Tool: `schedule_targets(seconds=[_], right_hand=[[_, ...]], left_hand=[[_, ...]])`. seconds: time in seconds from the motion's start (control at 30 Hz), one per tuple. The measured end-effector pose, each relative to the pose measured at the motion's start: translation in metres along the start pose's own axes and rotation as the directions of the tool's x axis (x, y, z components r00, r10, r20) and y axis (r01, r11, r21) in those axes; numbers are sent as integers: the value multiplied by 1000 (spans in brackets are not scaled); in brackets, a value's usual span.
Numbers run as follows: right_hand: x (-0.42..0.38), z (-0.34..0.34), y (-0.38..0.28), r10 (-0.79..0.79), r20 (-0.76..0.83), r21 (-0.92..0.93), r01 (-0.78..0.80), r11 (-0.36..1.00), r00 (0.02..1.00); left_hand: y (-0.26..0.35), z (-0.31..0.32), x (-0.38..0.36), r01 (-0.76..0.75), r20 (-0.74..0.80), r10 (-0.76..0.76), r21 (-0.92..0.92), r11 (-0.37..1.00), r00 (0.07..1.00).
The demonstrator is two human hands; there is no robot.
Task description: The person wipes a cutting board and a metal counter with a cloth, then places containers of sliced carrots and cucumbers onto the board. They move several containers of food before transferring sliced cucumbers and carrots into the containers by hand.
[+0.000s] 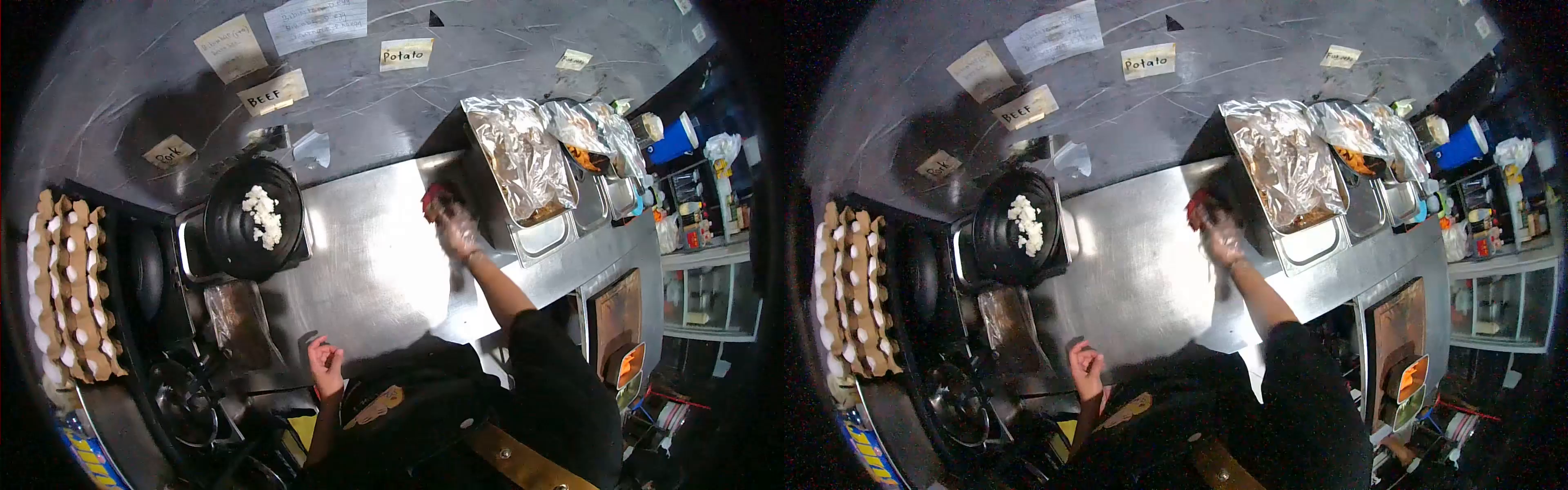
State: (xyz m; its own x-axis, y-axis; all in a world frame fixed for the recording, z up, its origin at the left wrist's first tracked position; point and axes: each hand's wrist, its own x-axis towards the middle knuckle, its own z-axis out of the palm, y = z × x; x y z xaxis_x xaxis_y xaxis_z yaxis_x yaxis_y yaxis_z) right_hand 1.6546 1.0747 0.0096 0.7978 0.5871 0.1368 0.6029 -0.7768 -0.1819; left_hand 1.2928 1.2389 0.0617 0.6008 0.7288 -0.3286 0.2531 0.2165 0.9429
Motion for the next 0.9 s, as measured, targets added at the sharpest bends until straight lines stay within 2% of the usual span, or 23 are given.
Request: schedule_targets(seconds=[0.03, 0.07, 0.13, 0.17, 0.2, 0.23, 0.27, 0.3, 0.33, 0.37, 0.4, 0.43, 0.47, 0.5, 0.57, 0.6, 0.63, 0.7, 0.77, 0.8, 0.83, 0.87, 0.9], right_hand=[[16, 7, 10, 143, 59, 85, -148, 985, 988], [30, 29, 17, 143, 55, 85, -147, 985, 988], [47, 73, 24, 367, 143, 14, -372, 928, 919], [31, 11, -22, 237, 12, 27, -238, 971, 971], [4, 46, -32, 22, -339, -236, -107, 966, 940], [-27, 93, -22, -391, -352, -508, 177, 843, 850], [-62, 32, -59, -117, 40, 156, 109, 982, 992], [-100, 40, -62, -286, 104, 267, 250, 931, 953], [-134, -17, -63, -492, 41, 232, 470, 851, 870], [-156, -40, -51, -566, 168, 197, 535, 821, 807], [-187, -37, -23, -593, 254, 292, 524, 800, 764], [-201, -50, 0, -627, 304, 279, 562, 779, 717], [-209, -65, 19, -593, 436, 170, 585, 793, 677], [-214, -50, 43, -586, 538, 194, 587, 786, 606], [-195, -51, 50, -598, 382, 196, 570, 798, 705], [-172, -50, 45, -490, 177, 272, 436, 858, 854], [-142, -57, 30, -327, -18, 371, 310, 875, 945], [-108, -1, 33, -27, -63, 80, 32, 996, 998], [-45, 36, 23, 123, -199, -68, -139, 988, 972], [-9, 97, 38, 244, -358, 84, -229, 970, 901], [24, 147, 48, 375, -484, 249, -286, 925, 791], [52, 100, 27, 490, -241, 243, -436, 866, 838], [72, 62, 2, 551, -27, 282, -522, 805, 834]], left_hand=[[-4, -1, -3, -4, -2, 4, -5, 1000, 1000], [-6, -3, -5, -2, -10, 2, -27, 1000, 1000], [-3, 2, -7, 3, -8, -3, -55, 998, 1000], [6, 5, -5, -14, 0, 14, -48, 999, 1000], [15, 10, 2, -45, 11, 45, -48, 998, 999], [19, 13, 6, -53, 26, 54, -55, 997, 998], [23, 14, 9, -87, 36, 88, -35, 996, 995], [29, 17, 15, -129, 45, 130, -18, 991, 990], [36, 17, 17, -138, 70, 139, -28, 990, 988], [38, 18, 20, -162, 75, 164, -35, 986, 984], [37, 14, 20, -144, 82, 145, -17, 989, 986], [33, 9, 19, -124, 92, 123, 8, 992, 988], [25, 5, 19, -143, 107, 141, 14, 990, 984], [16, 3, 19, -125, 86, 126, -16, 992, 988], [5, -3, 18, -114, 78, 116, -38, 993, 990], [0, -5, 18, -76, 64, 78, -34, 997, 995], [-2, -1, 20, -35, 46, 36, -33, 999, 998], [3, 6, 21, -38, 55, 40, -31, 999, 998], [2, 10, 26, -82, 85, 83, -17, 996, 993], [-1, 11, 28, -81, 81, 81, -11, 997, 993], [-5, 13, 30, -118, 85, 120, -29, 993, 989], [-6, 11, 30, -153, 92, 156, -40, 987, 983], [-3, 8, 27, -149, 93, 150, -25, 989, 984]])
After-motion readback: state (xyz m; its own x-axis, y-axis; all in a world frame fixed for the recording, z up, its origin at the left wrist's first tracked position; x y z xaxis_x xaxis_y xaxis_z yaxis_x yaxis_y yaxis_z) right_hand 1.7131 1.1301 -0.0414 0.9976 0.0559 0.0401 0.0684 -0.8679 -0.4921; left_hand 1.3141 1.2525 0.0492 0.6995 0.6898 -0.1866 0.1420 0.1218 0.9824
